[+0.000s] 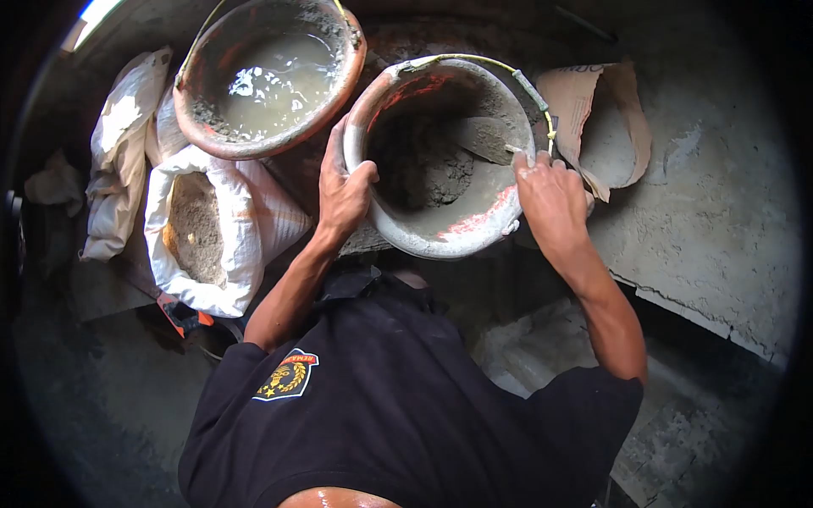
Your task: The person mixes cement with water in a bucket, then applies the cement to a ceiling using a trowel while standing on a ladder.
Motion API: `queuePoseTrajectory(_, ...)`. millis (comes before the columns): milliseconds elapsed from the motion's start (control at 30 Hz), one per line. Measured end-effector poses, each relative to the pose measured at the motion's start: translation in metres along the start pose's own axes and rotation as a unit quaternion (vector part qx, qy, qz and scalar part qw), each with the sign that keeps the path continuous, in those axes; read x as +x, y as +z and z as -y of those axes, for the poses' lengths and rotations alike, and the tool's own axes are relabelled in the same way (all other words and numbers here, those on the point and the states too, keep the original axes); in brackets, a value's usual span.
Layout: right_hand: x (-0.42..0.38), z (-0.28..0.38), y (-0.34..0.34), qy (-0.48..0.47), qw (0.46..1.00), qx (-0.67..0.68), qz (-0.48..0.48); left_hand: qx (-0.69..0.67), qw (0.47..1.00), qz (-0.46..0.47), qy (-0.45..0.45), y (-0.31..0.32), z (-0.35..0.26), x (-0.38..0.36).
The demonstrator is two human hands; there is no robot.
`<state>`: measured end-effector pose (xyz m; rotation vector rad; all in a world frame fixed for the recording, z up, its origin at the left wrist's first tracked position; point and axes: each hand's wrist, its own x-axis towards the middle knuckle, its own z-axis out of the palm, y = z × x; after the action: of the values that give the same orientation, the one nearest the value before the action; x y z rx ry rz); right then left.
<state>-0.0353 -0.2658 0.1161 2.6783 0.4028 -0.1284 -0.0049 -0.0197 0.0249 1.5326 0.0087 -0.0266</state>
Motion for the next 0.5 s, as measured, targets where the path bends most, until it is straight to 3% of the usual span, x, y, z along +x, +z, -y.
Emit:
queuePoseTrajectory(67, 0.011, 0.000, 0.018, 0.004, 0.998, -0.033, 0.054, -0.005, 1.000, 0.014, 0.003, 0.009, -0.003, -0.003)
queuePoseTrajectory(133, 0.015, -0.002, 0.034, -0.099, 0.990, 0.003, 0.096, 0.010, 0.999, 0.036, 0.039, 0.018, -0.011, -0.005)
queuePoseTrajectory(167, 0.013, -0.008, 0.035, -0.091, 0.990, 0.008, 0.104, 0.010, 0.998, 0.047, 0.034, 0.020, -0.011, -0.005)
queuePoseTrajectory(233, 0.006, -0.025, 0.028, -0.221, 0.974, 0.050, -0.016, -0.011, 0.997, 0.070, -0.023, 0.023, -0.010, -0.003)
queuePoseTrajectory(367, 0.002, -0.040, 0.029, -0.205, 0.964, 0.147, 0.086, 0.005, 0.996, 0.087, 0.019, 0.027, -0.016, -0.004)
queuePoseTrajectory(400, 0.007, -0.042, 0.021, -0.180, 0.949, 0.193, 0.172, 0.002, 0.996, 0.076, 0.041, 0.030, -0.011, -0.003)
queuePoseTrajectory(433, 0.008, -0.040, 0.023, -0.167, 0.950, 0.199, 0.173, 0.001, 0.996, 0.070, 0.062, 0.033, -0.009, -0.003)
queuePoseTrajectory(500, 0.009, -0.035, 0.027, -0.133, 0.907, 0.295, 0.268, 0.014, 0.997, 0.073, 0.023, 0.030, -0.015, -0.008)
